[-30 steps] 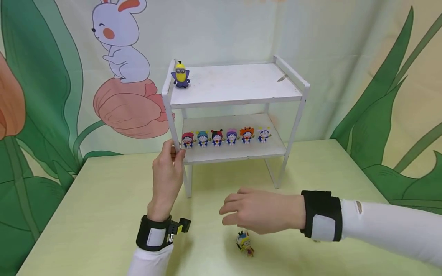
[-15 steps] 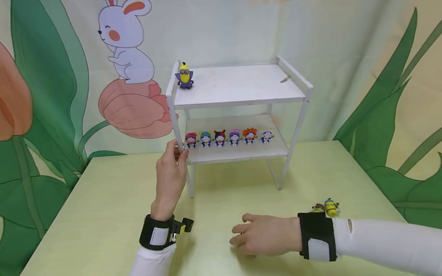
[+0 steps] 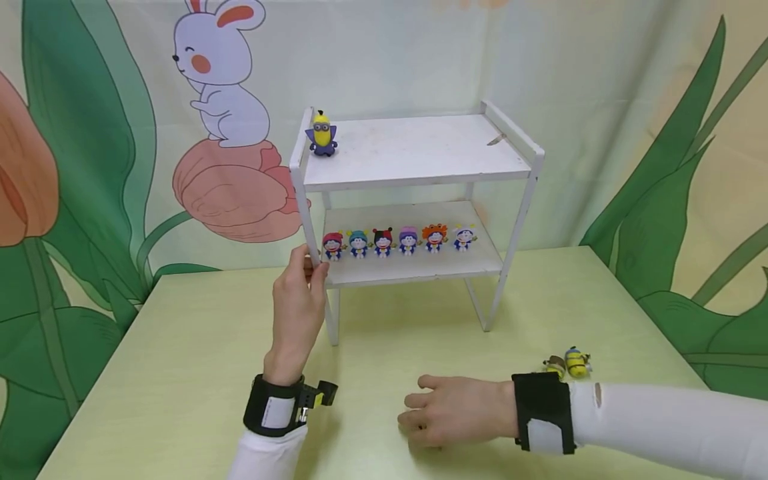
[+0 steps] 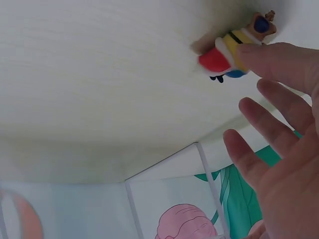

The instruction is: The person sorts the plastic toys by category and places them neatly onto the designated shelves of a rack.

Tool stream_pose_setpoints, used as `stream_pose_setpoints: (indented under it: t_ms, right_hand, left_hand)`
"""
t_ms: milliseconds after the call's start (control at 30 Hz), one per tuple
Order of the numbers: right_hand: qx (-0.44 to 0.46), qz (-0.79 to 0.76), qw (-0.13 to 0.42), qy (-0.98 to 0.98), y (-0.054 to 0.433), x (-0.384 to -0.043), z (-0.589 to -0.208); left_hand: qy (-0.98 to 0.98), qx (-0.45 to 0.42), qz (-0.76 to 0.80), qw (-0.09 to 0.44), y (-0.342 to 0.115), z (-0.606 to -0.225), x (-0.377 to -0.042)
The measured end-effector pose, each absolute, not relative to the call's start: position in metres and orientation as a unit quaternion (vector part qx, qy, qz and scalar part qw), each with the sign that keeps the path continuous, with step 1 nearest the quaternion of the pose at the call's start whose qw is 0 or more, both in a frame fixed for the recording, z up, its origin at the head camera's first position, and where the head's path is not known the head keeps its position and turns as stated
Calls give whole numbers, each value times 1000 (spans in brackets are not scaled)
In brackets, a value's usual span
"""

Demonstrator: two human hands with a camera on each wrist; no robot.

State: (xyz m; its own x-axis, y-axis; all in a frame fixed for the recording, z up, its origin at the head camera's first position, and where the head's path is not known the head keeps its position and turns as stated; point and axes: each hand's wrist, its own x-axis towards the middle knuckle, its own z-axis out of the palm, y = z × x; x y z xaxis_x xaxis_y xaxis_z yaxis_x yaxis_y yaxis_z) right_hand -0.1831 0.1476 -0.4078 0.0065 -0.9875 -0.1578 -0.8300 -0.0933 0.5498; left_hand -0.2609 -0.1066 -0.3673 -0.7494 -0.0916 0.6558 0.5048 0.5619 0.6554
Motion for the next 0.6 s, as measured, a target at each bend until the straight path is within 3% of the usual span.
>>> stream_pose_setpoints:
  t_ms: [400,600]
  right_hand:
    - [674,-277,131,-672,143,-179,-414]
    - [671,-265,147,-676,141,-180,-417]
  left_hand:
    - [-820,-127,-453,328,-106,-368,-261]
    - [-819,-127,-451,331,-106,-368,-261]
